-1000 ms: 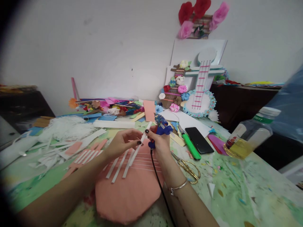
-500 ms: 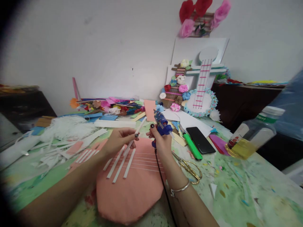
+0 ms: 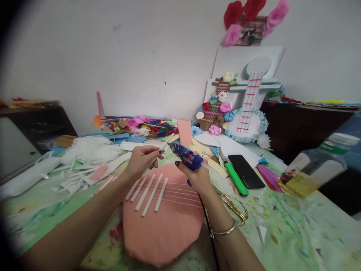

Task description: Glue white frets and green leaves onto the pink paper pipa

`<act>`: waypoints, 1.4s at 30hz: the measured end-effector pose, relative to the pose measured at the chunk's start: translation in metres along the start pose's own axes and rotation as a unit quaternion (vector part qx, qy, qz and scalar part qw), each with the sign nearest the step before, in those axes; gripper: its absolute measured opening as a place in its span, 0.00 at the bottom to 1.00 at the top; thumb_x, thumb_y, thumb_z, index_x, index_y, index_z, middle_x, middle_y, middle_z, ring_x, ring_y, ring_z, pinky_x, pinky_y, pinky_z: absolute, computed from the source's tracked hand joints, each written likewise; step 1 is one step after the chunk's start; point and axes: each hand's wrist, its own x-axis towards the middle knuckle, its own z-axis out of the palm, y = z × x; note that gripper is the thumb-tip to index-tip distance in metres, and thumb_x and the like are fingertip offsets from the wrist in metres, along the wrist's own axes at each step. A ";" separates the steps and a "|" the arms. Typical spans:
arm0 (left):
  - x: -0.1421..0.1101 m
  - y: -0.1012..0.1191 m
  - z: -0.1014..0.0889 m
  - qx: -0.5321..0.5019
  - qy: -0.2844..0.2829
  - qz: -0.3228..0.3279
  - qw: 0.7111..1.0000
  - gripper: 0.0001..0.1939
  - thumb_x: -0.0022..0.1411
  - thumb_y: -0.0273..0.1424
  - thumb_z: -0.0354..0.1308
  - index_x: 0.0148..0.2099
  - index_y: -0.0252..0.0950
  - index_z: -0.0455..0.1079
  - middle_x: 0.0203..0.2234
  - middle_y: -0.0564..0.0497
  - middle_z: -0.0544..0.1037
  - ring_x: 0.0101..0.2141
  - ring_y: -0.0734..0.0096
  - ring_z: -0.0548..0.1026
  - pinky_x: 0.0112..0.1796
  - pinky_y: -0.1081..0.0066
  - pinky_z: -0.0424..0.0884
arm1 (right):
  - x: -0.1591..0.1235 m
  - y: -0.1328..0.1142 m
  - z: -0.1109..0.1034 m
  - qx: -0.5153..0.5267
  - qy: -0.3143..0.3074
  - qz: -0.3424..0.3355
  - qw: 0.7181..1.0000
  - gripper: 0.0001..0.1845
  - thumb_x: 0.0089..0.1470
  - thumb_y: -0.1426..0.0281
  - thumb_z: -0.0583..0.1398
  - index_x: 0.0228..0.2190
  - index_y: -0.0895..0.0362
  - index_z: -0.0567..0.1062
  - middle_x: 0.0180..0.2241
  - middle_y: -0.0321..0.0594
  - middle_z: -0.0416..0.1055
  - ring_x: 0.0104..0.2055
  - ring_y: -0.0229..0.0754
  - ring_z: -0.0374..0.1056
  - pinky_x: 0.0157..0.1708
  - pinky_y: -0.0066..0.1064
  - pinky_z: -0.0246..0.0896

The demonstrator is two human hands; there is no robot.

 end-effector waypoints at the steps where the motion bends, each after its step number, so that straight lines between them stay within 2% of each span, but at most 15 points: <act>1: 0.000 0.000 0.000 0.002 -0.002 0.002 1.000 0.06 0.48 0.28 0.58 0.27 0.30 0.73 0.17 0.52 0.74 0.12 0.80 0.66 0.13 0.79 0.57 | 0.000 -0.001 0.000 -0.002 0.001 -0.002 1.000 0.09 0.40 0.68 0.67 0.27 0.55 0.74 0.25 0.34 0.71 0.29 0.40 0.64 0.32 0.31 0.60; 11: -0.001 0.000 0.001 0.019 -0.001 -0.008 1.000 0.07 0.48 0.28 0.57 0.27 0.30 0.74 0.16 0.52 0.74 0.11 0.81 0.65 0.12 0.79 0.56 | 0.001 -0.001 0.000 -0.042 0.008 -0.019 0.999 0.08 0.40 0.67 0.65 0.25 0.56 0.72 0.22 0.34 0.68 0.26 0.38 0.60 0.28 0.31 0.58; 23: -0.002 0.001 0.001 0.006 -0.001 0.003 1.000 0.06 0.48 0.27 0.57 0.28 0.29 0.73 0.17 0.52 0.74 0.11 0.80 0.65 0.12 0.79 0.55 | -0.002 -0.005 0.002 -0.079 -0.039 0.013 0.996 0.15 0.41 0.63 0.64 0.18 0.56 0.63 0.14 0.29 0.55 0.17 0.32 0.50 0.17 0.27 0.48; 31: -0.002 0.001 0.001 -0.020 -0.009 -0.007 1.000 0.05 0.48 0.26 0.57 0.27 0.29 0.73 0.17 0.51 0.74 0.10 0.80 0.64 0.12 0.79 0.54 | -0.001 -0.006 0.001 -0.063 -0.031 0.008 0.997 0.14 0.40 0.65 0.63 0.18 0.56 0.64 0.16 0.29 0.55 0.19 0.33 0.50 0.18 0.27 0.49; 37: -0.003 0.002 0.001 -0.038 -0.016 -0.021 0.999 0.05 0.47 0.26 0.58 0.26 0.29 0.73 0.16 0.52 0.73 0.10 0.80 0.64 0.11 0.79 0.53 | 0.003 -0.004 -0.001 -0.065 -0.003 0.006 0.998 0.11 0.38 0.64 0.64 0.19 0.57 0.68 0.19 0.34 0.63 0.23 0.37 0.56 0.24 0.30 0.56; 42: -0.002 0.002 0.000 -0.038 -0.022 -0.026 0.999 0.06 0.48 0.27 0.58 0.27 0.28 0.73 0.16 0.51 0.73 0.10 0.80 0.64 0.11 0.79 0.53 | 0.002 -0.002 -0.002 -0.077 0.019 0.018 0.997 0.12 0.38 0.63 0.64 0.18 0.57 0.67 0.17 0.32 0.60 0.21 0.36 0.55 0.21 0.29 0.53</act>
